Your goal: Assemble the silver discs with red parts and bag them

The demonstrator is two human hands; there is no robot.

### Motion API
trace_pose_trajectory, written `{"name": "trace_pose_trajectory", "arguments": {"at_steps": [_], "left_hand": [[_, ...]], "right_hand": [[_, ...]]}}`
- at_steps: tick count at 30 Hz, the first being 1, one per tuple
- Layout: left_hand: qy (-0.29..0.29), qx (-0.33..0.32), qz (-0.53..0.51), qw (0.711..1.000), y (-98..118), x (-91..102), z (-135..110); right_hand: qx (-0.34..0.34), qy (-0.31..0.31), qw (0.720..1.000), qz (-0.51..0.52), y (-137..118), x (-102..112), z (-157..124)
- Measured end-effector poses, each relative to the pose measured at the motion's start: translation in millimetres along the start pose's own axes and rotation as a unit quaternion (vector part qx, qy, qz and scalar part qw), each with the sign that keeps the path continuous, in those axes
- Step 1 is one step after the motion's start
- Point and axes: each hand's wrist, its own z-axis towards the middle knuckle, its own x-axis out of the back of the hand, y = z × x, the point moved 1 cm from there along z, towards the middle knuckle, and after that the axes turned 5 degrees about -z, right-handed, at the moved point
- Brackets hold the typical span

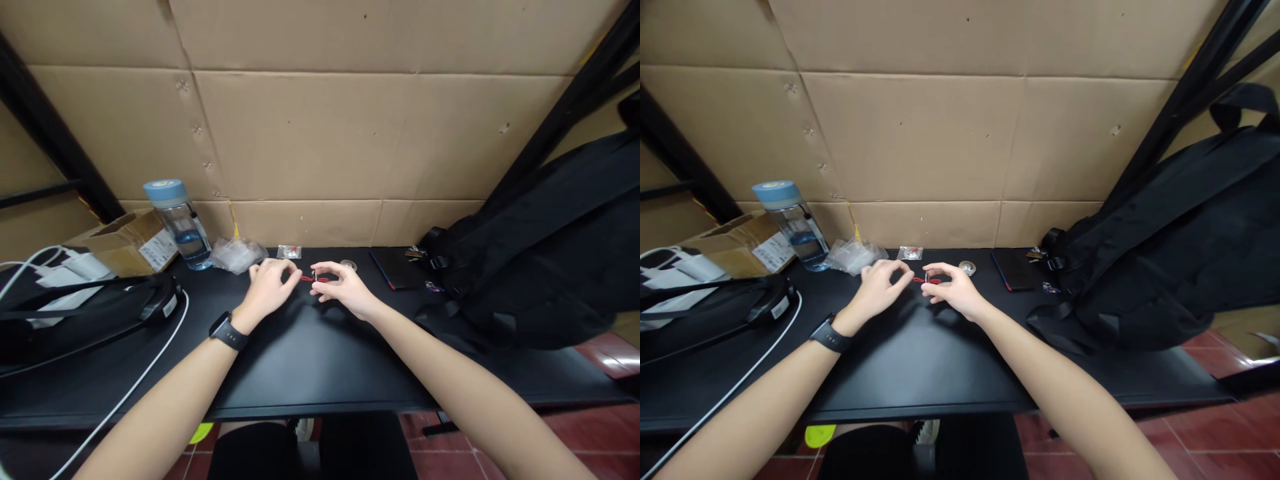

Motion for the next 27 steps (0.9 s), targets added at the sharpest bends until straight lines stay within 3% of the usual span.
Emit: {"name": "trace_pose_trajectory", "arguments": {"at_steps": [3,5,9,13,18,21,24,27], "left_hand": [[0.071,0.078,0.129,0.986,-24,17.9,5],[0.084,0.136,0.177,0.971,-41,30.3,8],[0.036,0.220,0.197,0.955,-62,43.9,8],[0.029,0.239,0.224,0.944,-66,45.7,7],[0.138,0.176,0.218,0.950,-52,52.9,6],[0.194,0.067,0.179,0.962,-32,50.8,4],[0.128,-0.071,0.111,0.983,-7,30.5,0],[0.039,-0.128,0.064,0.989,12,0.0,-7]], "right_hand": [[0.004,0.009,1.000,-0.026,1,4,2],[0.010,0.010,0.999,-0.038,1,7,3],[0.022,0.004,0.998,-0.052,-1,11,4],[0.032,0.003,0.998,-0.052,-2,14,4],[0.061,0.024,0.996,-0.057,-7,18,6],[0.099,0.051,0.990,-0.086,-13,24,8],[0.177,0.091,0.965,-0.169,-22,35,8],[0.266,0.104,0.906,-0.313,-31,43,6]]}}
